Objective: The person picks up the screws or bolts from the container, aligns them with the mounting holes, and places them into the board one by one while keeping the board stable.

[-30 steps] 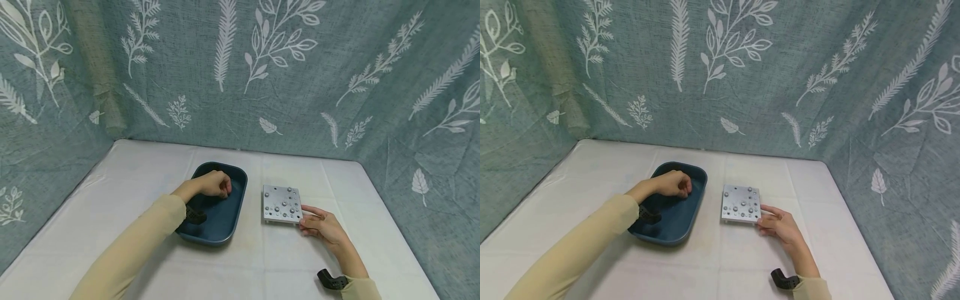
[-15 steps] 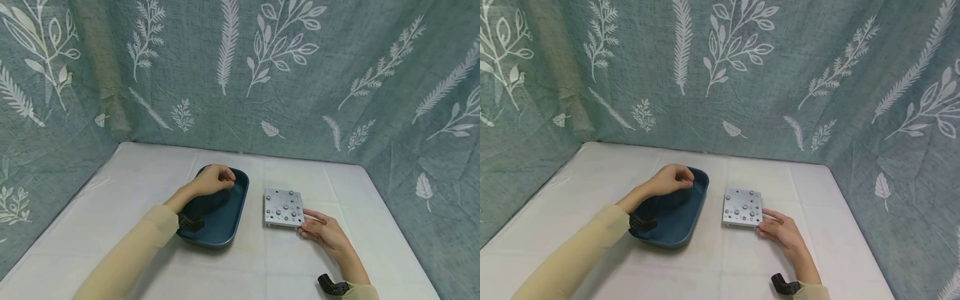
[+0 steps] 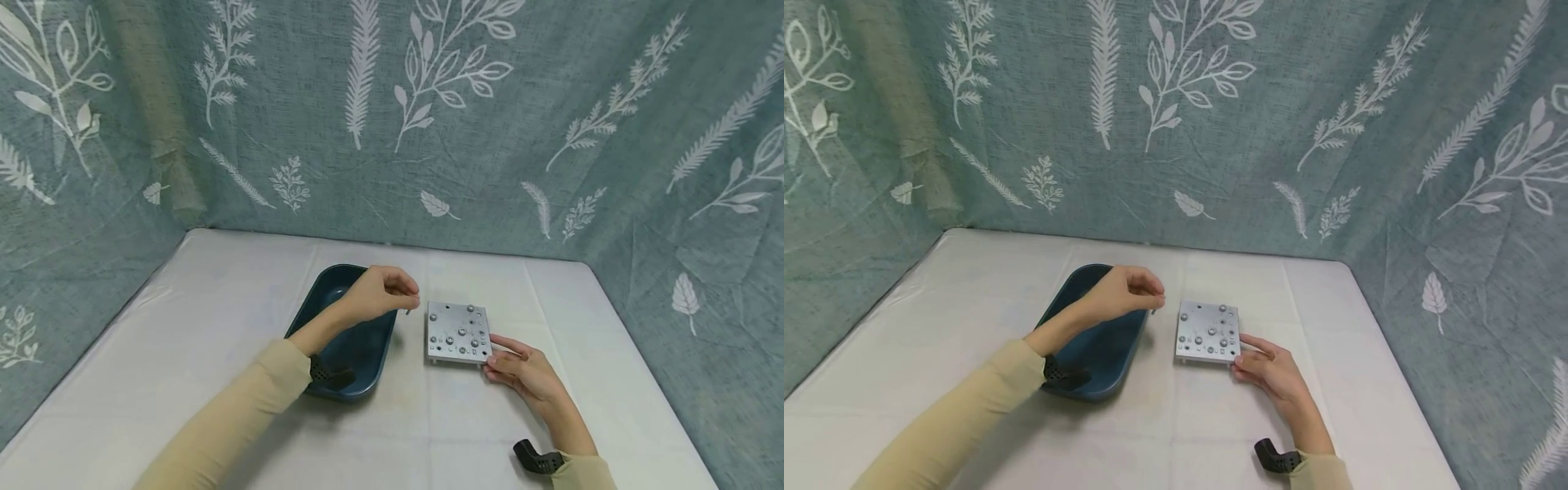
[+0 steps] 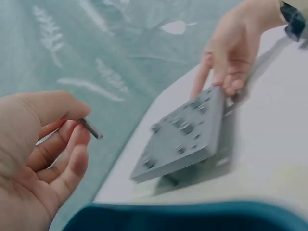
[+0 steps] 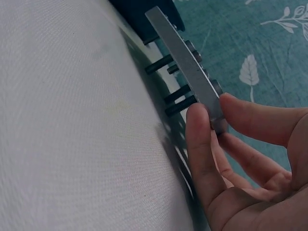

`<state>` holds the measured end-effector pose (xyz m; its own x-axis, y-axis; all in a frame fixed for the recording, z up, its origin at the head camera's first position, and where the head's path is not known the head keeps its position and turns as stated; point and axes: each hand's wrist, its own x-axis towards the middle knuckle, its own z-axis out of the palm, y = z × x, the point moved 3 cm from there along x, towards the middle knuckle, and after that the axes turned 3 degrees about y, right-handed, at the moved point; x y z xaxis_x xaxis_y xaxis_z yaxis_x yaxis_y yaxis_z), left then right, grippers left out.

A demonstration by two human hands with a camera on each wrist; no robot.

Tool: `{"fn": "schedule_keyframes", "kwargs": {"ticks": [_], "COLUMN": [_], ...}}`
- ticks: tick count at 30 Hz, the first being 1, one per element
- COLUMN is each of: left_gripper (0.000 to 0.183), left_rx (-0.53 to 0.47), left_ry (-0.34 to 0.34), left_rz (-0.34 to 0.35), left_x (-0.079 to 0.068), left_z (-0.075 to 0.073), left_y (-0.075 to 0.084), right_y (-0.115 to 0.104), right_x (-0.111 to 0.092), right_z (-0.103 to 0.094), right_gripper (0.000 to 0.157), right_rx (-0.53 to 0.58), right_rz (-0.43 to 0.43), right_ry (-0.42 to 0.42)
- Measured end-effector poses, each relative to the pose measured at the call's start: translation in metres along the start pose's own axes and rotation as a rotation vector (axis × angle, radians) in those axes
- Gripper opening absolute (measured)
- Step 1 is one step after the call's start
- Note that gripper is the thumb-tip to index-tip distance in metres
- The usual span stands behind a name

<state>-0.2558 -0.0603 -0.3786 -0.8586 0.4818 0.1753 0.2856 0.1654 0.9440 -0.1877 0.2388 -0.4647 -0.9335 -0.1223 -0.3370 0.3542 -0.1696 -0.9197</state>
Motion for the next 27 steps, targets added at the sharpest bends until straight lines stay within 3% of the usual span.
{"fn": "schedule_keyframes", "kwargs": {"ticks": [10, 19, 27], "left_gripper": [0.019, 0.012, 0.010], "left_rx": [0.021, 0.112, 0.183], "left_ry": [-0.104, -0.124, -0.184], "left_rz": [0.027, 0.040, 0.049], "left_x": [0.006, 0.010, 0.011], "left_z": [0.038, 0.048, 0.055], "left_y": [-0.012, -0.019, -0.019], "right_y": [0.001, 0.002, 0.002], "right_x": [0.004, 0.002, 0.002], "right_z": [0.001, -0.001, -0.002], "right_gripper": [0.066, 0.066, 0.066], "right_rx": [0.002, 0.002, 0.008], "right_rz": [-0.009, -0.013, -0.014], "right_ry": [-0.024, -0.022, -0.020]}}
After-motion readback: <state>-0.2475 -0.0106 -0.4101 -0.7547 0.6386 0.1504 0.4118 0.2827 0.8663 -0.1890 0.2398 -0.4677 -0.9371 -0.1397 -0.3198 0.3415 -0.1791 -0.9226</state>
